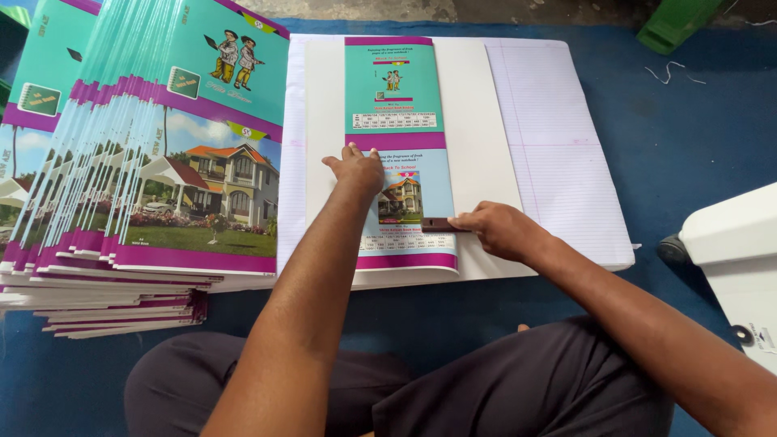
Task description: The person sits on the floor and repeatedly folds a printed cover sheet around a stack of blank pages, then uses a small rectangular tool to press and crease the spine. The person repeats this process for multiple book units.
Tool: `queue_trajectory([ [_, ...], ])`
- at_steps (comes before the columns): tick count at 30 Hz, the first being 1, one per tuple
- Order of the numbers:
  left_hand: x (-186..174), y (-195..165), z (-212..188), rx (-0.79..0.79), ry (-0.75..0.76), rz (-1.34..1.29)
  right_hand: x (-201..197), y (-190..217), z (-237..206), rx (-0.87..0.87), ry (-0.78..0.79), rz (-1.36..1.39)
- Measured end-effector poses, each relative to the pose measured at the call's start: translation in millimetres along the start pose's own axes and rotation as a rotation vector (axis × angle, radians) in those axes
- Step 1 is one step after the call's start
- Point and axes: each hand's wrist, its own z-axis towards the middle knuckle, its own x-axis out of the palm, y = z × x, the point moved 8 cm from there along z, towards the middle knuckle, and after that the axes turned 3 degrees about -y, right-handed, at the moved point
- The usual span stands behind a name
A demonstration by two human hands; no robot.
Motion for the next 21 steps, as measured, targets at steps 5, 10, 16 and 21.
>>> queue_trajectory([
  [5, -4, -1, -3, -0.005, 0.011, -0.009, -1, 10, -12, -0.127, -0.027, 0.001],
  [10, -6, -6, 1, -0.007, -0.001, -0.037, 6, 7, -23, -0.228, 0.027, -0.063],
  [16, -5, -13, 10, -0.018, -0.018, -0.064, 13, 0, -34, -0.283, 0.116, -0.106],
  [21, -1, -18, 15, -0.014, -0.045, -0.086, 15, -9, -46, -0.267, 0.147, -0.103],
])
